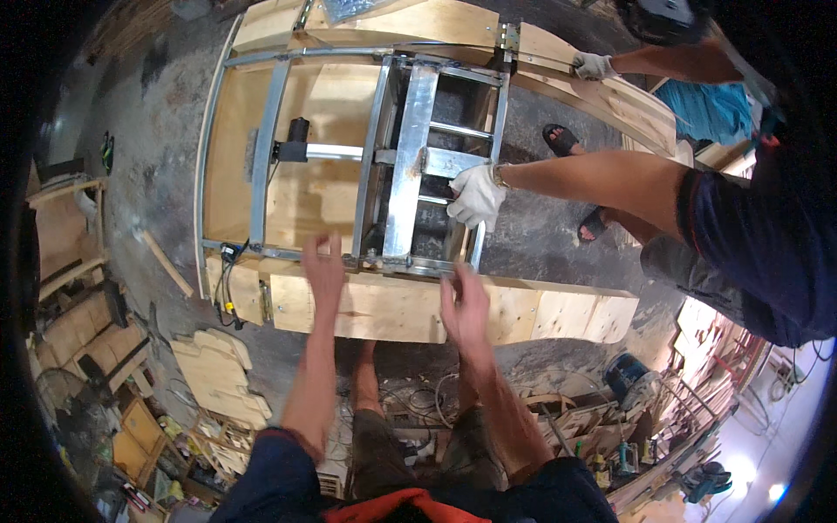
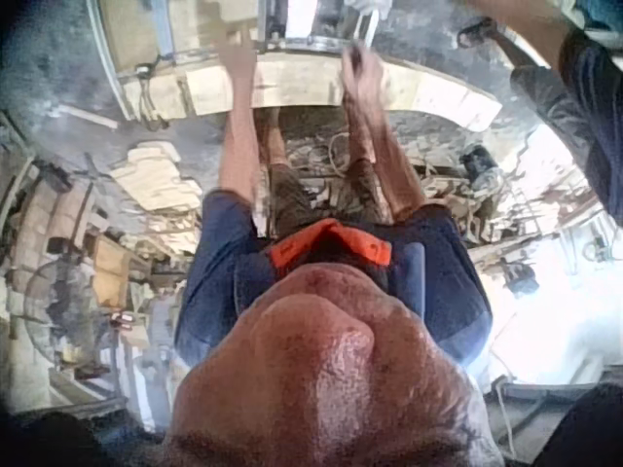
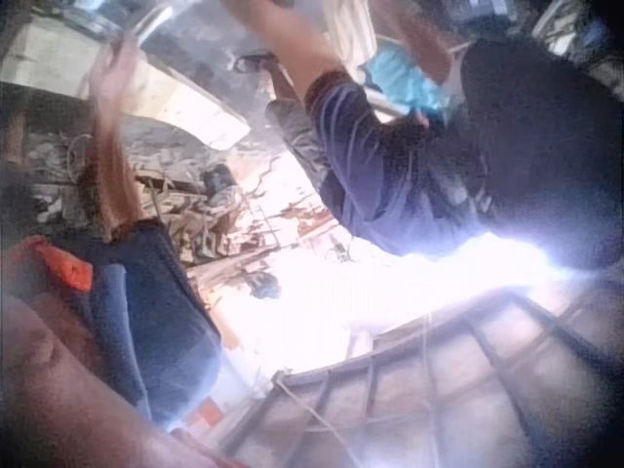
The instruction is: The person uses a metal ruler to measure and align wooden panels on a metal frame. They adjust the position of the wood and ruler repeatedly to ensure proper alignment. A second person assists by holding and adjusting parts of the structure.
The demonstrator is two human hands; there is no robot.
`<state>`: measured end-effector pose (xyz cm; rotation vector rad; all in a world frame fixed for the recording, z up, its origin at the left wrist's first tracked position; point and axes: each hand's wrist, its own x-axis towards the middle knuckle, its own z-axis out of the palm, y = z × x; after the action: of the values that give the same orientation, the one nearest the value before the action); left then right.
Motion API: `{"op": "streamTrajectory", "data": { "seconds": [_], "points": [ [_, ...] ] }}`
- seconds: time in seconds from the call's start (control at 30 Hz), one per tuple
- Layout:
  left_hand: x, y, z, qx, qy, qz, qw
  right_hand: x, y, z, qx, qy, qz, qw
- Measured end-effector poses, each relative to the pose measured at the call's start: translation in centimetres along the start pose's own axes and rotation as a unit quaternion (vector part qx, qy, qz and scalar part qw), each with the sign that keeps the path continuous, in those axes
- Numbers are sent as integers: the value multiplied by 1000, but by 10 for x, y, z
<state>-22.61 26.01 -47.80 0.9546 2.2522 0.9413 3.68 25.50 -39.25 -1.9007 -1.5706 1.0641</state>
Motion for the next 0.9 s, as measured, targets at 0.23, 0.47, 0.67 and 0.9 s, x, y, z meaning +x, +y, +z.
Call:
{"op": "streamTrajectory", "data": {
  "seconds": [0.23, 0.47, 0.67, 0.9],
  "points": [
    [203, 45, 149, 31, -72, -93, 993, 340, -96, 29, -204, 169, -241, 934],
    [200, 87, 163, 101, -15, -170, 980, 491, -46, -27, -458, 67, -241, 853],
    [208, 83, 154, 110, -70, -233, 964, 529, -21, -39, -433, -3, -317, 844],
    [209, 89, 159, 104, -61, -221, 968, 553, -25, -61, -286, -155, -239, 915]
  ]
}}
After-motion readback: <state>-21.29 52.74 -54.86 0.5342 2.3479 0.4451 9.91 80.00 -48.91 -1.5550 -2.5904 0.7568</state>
